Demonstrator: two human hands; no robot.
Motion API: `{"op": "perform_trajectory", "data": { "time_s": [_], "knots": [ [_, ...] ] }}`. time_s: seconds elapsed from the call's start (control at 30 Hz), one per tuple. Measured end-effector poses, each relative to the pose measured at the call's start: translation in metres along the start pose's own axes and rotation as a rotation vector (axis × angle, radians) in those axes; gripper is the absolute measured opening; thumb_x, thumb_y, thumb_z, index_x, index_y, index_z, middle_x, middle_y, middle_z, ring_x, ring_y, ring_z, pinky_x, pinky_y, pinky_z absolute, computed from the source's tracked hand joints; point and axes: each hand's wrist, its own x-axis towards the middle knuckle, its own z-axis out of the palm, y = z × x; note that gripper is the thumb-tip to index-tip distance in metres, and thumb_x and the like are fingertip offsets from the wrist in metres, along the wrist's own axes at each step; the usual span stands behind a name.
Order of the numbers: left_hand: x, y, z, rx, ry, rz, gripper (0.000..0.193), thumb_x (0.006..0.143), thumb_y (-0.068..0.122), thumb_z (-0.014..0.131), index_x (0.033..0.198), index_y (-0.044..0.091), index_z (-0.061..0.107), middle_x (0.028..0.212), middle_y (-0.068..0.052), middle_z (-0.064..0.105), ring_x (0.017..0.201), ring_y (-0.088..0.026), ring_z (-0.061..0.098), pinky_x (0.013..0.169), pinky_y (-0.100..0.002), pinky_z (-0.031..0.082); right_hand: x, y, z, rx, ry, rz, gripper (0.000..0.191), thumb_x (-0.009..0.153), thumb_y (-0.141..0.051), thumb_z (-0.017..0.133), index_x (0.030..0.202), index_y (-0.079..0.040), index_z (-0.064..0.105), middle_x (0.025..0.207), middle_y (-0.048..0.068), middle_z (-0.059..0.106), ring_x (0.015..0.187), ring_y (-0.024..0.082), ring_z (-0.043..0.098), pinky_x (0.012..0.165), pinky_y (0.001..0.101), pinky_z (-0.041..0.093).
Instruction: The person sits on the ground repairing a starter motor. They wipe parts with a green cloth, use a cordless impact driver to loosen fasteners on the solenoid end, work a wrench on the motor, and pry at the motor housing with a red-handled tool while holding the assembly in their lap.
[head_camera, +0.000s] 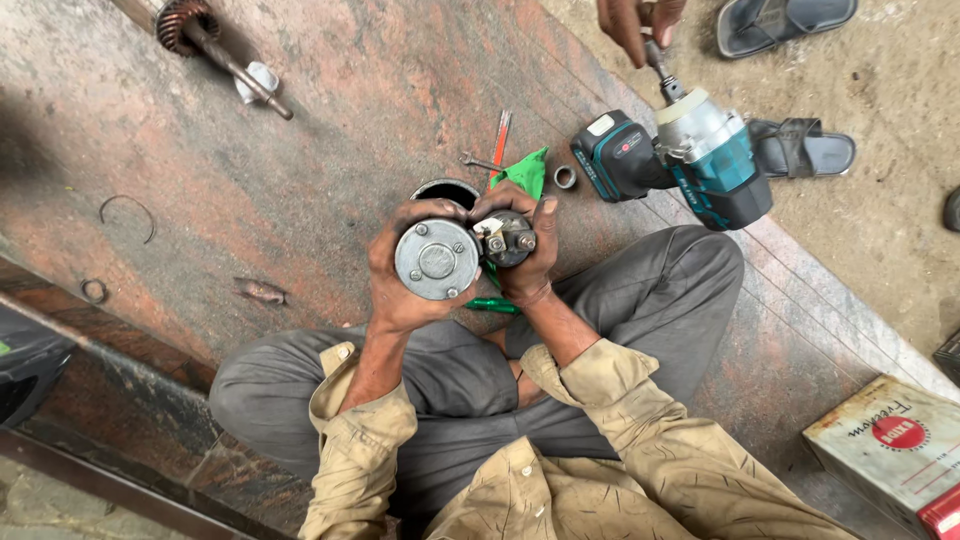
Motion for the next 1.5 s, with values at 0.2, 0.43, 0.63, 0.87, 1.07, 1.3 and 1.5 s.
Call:
{"op": "perform_trajectory", "data": {
  "time_s": [0.2, 0.43, 0.63, 0.87, 1.07, 1.3, 1.5],
  "knots": [
    [0.002, 0.002, -0.001, 0.097, 0.004, 0.032, 0.06, 0.069, 0.015, 0.091, 0.121, 0.004, 0.064, 0.118, -0.009, 0.07, 0.116, -0.022, 0.071, 0.104, -0.037, 0.058, 0.002, 0.001, 0.001, -0.001, 0.001, -0.026, 0.084, 0.109, -0.062, 0.018, 0.089, 0.004, 0.066, 0.093, 0.015, 0.064, 0.094, 0.025, 0.058, 0.093, 0.0378, 0.046],
    [0.002, 0.004, 0.001, 0.046, 0.01, -0.01, 0.059, 0.069, 0.015, 0.09, 0.121, 0.004, 0.064, 0.118, -0.008, 0.071, 0.113, -0.02, 0.073, 0.104, -0.035, 0.059, 0.003, -0.001, 0.002, 0.016, 0.022, -0.011, 0.08, 0.109, -0.058, 0.019, 0.089, 0.004, 0.065, 0.091, 0.015, 0.064, 0.092, 0.025, 0.059, 0.091, 0.0384, 0.047],
    [0.0, 0.002, 0.002, -0.012, 0.0, -0.038, 0.06, 0.068, 0.012, 0.09, 0.122, 0.004, 0.063, 0.118, -0.008, 0.07, 0.113, -0.019, 0.071, 0.103, -0.034, 0.058, 0.005, -0.003, 0.001, -0.062, -0.005, -0.065, 0.078, 0.11, -0.054, 0.02, 0.086, 0.004, 0.065, 0.088, 0.015, 0.064, 0.09, 0.025, 0.059, 0.088, 0.0378, 0.046],
    [0.001, 0.0, -0.001, -0.014, -0.037, -0.056, 0.061, 0.066, 0.01, 0.088, 0.122, 0.005, 0.063, 0.119, -0.008, 0.069, 0.114, -0.017, 0.07, 0.104, -0.034, 0.058, 0.004, -0.004, 0.001, -0.061, -0.01, -0.078, 0.075, 0.11, -0.052, 0.023, 0.087, 0.005, 0.065, 0.087, 0.015, 0.063, 0.085, 0.024, 0.058, 0.084, 0.0373, 0.048],
    [0.001, 0.006, -0.004, -0.078, -0.087, -0.107, 0.066, 0.069, 0.007, 0.092, 0.127, 0.006, 0.059, 0.125, -0.008, 0.067, 0.121, -0.018, 0.068, 0.108, -0.035, 0.057, 0.004, -0.003, -0.001, -0.006, -0.012, -0.048, 0.074, 0.109, -0.052, 0.024, 0.086, 0.006, 0.064, 0.088, 0.015, 0.061, 0.086, 0.023, 0.057, 0.084, 0.0368, 0.046],
    [0.003, 0.012, -0.008, -0.057, -0.128, -0.08, 0.07, 0.07, 0.007, 0.093, 0.13, 0.006, 0.059, 0.129, -0.009, 0.067, 0.127, -0.021, 0.066, 0.114, -0.038, 0.054, 0.003, -0.004, -0.002, 0.047, -0.014, 0.025, 0.072, 0.108, -0.052, 0.027, 0.089, 0.006, 0.064, 0.092, 0.014, 0.059, 0.091, 0.024, 0.056, 0.089, 0.0367, 0.045],
    [0.004, 0.017, -0.009, 0.069, -0.109, -0.089, 0.067, 0.065, 0.006, 0.092, 0.125, 0.005, 0.063, 0.125, -0.008, 0.069, 0.124, -0.021, 0.068, 0.112, -0.036, 0.054, 0.006, 0.004, -0.022, 0.097, -0.037, 0.135, 0.075, 0.104, -0.062, 0.03, 0.098, 0.003, 0.067, 0.1, 0.014, 0.066, 0.1, 0.023, 0.063, 0.096, 0.0368, 0.049]
  ]
}}
